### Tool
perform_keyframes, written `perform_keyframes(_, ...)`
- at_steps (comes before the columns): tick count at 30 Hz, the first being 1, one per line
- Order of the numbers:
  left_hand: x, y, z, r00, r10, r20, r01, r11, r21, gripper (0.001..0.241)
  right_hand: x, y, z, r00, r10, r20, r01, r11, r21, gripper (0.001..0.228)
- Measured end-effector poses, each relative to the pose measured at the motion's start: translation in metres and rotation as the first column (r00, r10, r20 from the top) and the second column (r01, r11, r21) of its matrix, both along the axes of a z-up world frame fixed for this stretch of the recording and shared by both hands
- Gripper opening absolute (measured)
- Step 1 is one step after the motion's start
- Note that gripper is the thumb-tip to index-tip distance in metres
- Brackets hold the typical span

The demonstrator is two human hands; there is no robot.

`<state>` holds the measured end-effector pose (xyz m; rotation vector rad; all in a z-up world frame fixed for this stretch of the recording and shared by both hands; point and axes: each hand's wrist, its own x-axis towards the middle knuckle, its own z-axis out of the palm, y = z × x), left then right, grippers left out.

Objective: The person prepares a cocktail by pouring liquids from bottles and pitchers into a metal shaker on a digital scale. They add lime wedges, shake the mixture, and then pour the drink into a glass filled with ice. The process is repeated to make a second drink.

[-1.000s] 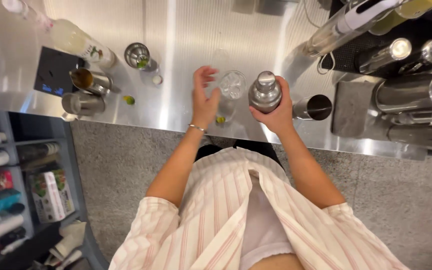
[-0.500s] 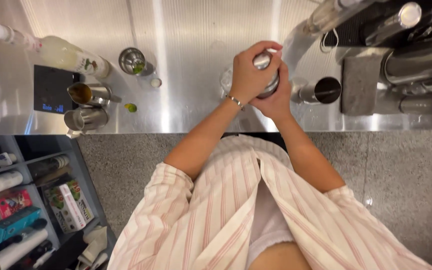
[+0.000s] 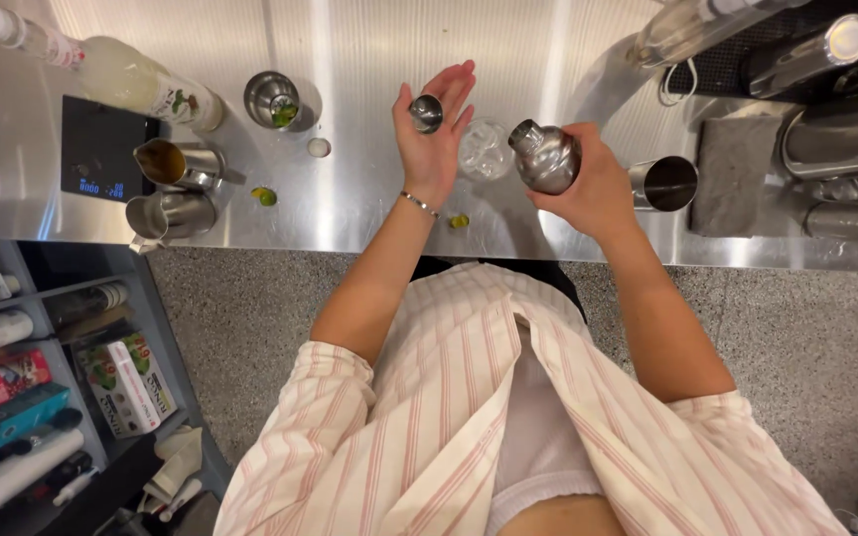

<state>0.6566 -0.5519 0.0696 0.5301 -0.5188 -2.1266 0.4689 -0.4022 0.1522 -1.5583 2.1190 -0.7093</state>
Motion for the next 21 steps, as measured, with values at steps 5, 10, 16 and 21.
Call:
perform_keyframes(5,0.011,0.01,-0.016,0.998,0.055,-0.025,-0.054,0.997,0.056,0.073,0.006,0.004,-0.002,0.989,0.068,-0.134,-0.06,0.996,0.064,0.074)
perform_keyframes(10,0.01,0.017,-0.02,0.999,0.037,-0.02,-0.036,0.997,0.07,0.074,0.008,0.005,-0.001,0.961,0.097,-0.258,-0.082,0.994,0.069,0.074)
perform_keyframes(16,0.009,0.02,-0.022,0.998,0.063,-0.01,-0.062,0.997,0.039,0.074,0.008,0.004,0.006,0.92,0.138,-0.366,-0.118,0.99,0.076,0.08)
perform_keyframes(21,0.007,0.021,-0.022,0.995,0.098,-0.015,-0.097,0.994,0.051,0.073,0.008,0.001,0.017,0.901,0.164,-0.402,-0.135,0.986,0.1,0.082)
